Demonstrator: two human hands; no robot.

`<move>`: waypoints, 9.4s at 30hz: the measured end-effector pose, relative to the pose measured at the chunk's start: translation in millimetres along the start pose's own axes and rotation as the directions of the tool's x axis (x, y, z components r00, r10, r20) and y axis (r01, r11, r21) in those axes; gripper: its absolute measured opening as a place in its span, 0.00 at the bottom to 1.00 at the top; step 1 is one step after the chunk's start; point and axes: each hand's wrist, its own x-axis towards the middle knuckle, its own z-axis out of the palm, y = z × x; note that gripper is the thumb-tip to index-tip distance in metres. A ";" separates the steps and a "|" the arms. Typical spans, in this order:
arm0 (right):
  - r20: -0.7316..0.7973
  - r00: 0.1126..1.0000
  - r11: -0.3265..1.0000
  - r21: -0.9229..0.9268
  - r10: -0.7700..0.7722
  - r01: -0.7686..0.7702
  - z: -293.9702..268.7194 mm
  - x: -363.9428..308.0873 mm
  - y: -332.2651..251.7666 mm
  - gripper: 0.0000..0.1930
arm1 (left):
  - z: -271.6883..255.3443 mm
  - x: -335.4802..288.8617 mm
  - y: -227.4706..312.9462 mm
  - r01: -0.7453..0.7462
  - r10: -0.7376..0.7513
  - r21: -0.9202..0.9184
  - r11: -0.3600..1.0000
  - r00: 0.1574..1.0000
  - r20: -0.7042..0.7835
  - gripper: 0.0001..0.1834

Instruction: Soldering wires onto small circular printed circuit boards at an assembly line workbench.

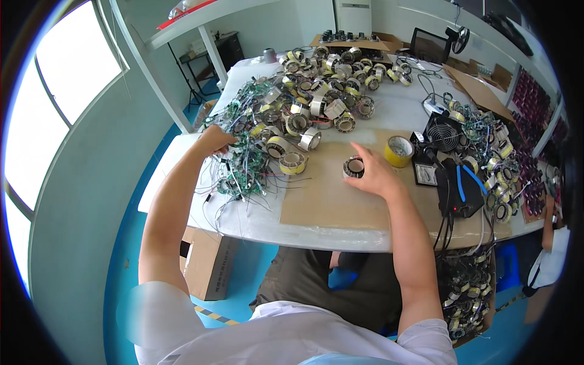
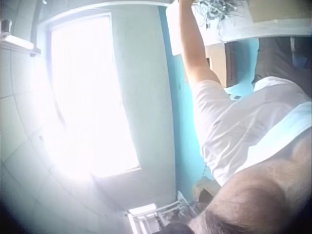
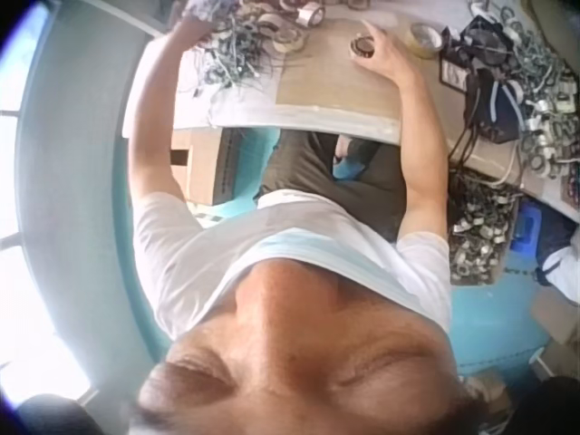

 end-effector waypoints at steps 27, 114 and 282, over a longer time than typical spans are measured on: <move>-0.005 1.000 1.000 -0.008 0.000 0.000 0.8 -1.7 -0.6 0.47 | -34.1 -29.9 17.3 -0.511 0.142 -0.394 0.764 0.729 -0.670 0.16; -0.377 0.909 0.139 0.924 0.176 0.356 -9.0 1.1 -33.8 0.14 | 12.3 -252.7 173.2 -0.527 0.735 -0.681 0.508 0.678 0.024 0.12; -0.652 0.735 0.957 0.044 -0.189 0.286 33.4 12.9 -24.9 0.06 | 173.1 -102.0 154.0 -0.849 0.720 -0.226 0.477 0.525 -0.455 0.13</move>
